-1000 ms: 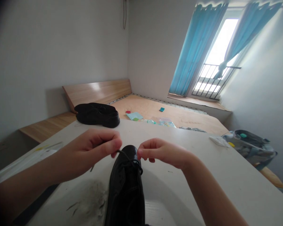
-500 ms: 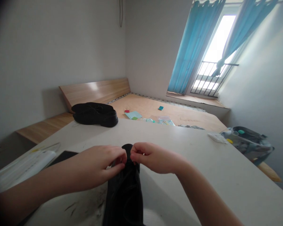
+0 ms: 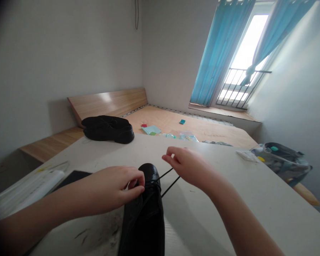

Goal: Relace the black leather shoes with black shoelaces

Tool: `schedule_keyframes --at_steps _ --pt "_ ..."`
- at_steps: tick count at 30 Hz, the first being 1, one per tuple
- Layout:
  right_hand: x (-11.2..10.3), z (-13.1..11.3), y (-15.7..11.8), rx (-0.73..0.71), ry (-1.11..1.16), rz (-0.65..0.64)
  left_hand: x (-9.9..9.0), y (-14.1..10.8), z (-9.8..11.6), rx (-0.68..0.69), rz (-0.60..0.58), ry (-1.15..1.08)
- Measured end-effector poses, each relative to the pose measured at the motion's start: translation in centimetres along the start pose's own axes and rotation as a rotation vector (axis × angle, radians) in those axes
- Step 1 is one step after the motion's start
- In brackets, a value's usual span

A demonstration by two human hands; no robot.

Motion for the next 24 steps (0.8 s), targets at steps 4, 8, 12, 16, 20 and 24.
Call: schedule_keyframes --at_steps 4,8,12,16,20,24 --pt "-4.2 -1.4 -0.5 -0.106 -0.253 0.413 0.0 0.0 0.2 0.018 0.021 -0.054" --pt "-3.7 -2.9 -1.6 -0.148 0.26 0.2 0.3 0.3 0.4 0.035 -0.027 -0.188" --pt "-0.8 -7.0 -5.5 -0.227 0.772 -0.47 0.4 0.6 0.4 -0.029 -0.103 -0.42" --pt "-0.4 -7.4 -6.5 -0.204 0.67 -0.536 -1.5 0.6 1.3 -0.029 0.032 -0.782" --pt "0.0 -3.5 -3.5 -0.069 0.16 -0.224 -4.2 -0.7 2.7 0.061 0.251 -0.843" --pt "2.4 -2.5 -2.3 -0.077 0.078 -0.305 -6.3 -2.7 3.6 0.122 0.397 -0.802"
Point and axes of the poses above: each hand's wrist, its own y-axis towards the middle knuckle, its own x-axis out of the palm, z = x × y, the point moved 8 cm from there along y, towards the middle knuckle, and after that the axes turned 10 degrees about z, right-handed, at the moved point
